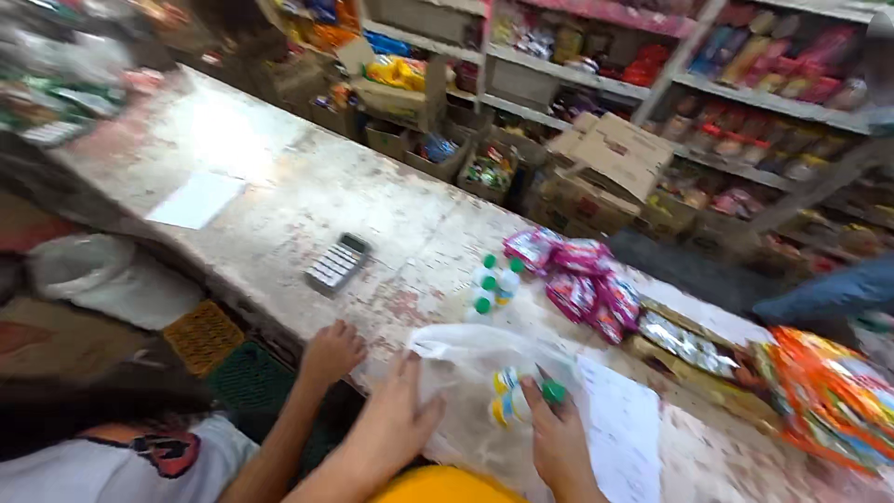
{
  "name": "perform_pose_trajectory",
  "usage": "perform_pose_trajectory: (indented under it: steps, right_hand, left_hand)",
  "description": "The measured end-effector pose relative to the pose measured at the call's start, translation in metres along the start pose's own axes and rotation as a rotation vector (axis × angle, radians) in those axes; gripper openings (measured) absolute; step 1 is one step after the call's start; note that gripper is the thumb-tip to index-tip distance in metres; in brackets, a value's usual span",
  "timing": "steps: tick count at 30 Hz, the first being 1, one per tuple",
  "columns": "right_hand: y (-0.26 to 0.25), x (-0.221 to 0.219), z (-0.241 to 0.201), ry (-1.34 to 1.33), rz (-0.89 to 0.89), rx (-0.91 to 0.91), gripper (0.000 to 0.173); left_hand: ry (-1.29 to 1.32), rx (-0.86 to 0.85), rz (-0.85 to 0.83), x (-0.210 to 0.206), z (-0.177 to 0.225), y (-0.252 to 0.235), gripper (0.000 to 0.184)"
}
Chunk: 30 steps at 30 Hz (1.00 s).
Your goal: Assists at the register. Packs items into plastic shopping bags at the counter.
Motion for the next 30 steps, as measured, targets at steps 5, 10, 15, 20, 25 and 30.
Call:
perform_pose_trajectory:
  steps: [5, 10, 15, 20, 25, 30]
  right_hand:
    - [-0.003, 0.006, 0.001, 0.104, 0.04, 0.064, 0.033]
    - [-0.029, 0.038, -0.013, 0.257, 0.076, 0.176, 0.057]
    - [-0.038, 0.036, -0.032, 0.034, 0.163, 0.122, 0.027]
    - [-0.044, 0.03, 0.003, 0.147, -0.007, 0.143, 0.049]
    - [-0.04, 0.034, 0.006, 0.313, -0.175, 0.138, 0.056]
    - [-0.05, 0.042, 0.01, 0.246, -0.153, 0.154, 0.056]
  left_hand:
    - [-0.085, -0.027, 0.106, 0.031, -0.01, -0.014, 0.026]
    - [-0.124, -0.084, -0.349, 0.003, -0.015, 0.0, 0.036]
    - [0.038, -0.138, -0.545, -0.039, 0.019, 0.018, 0.052]
    - [0.472, 0.014, -0.105, 0.016, 0.004, 0.001, 0.042]
    - [0.492, 0.116, -0.094, 0.012, -0.015, 0.01, 0.045]
    - [0.357, 0.071, -0.159, -0.003, -0.016, 0.012, 0.05]
Point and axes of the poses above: each hand's wrist, its own y-axis away from the middle knuckle, its own x-axis out of the back of the hand, z = x × y, the point moved 9 cm from there along -y, towards the middle knuckle, and after that the axes turned 8 degrees about z, right-handed, at the moved point
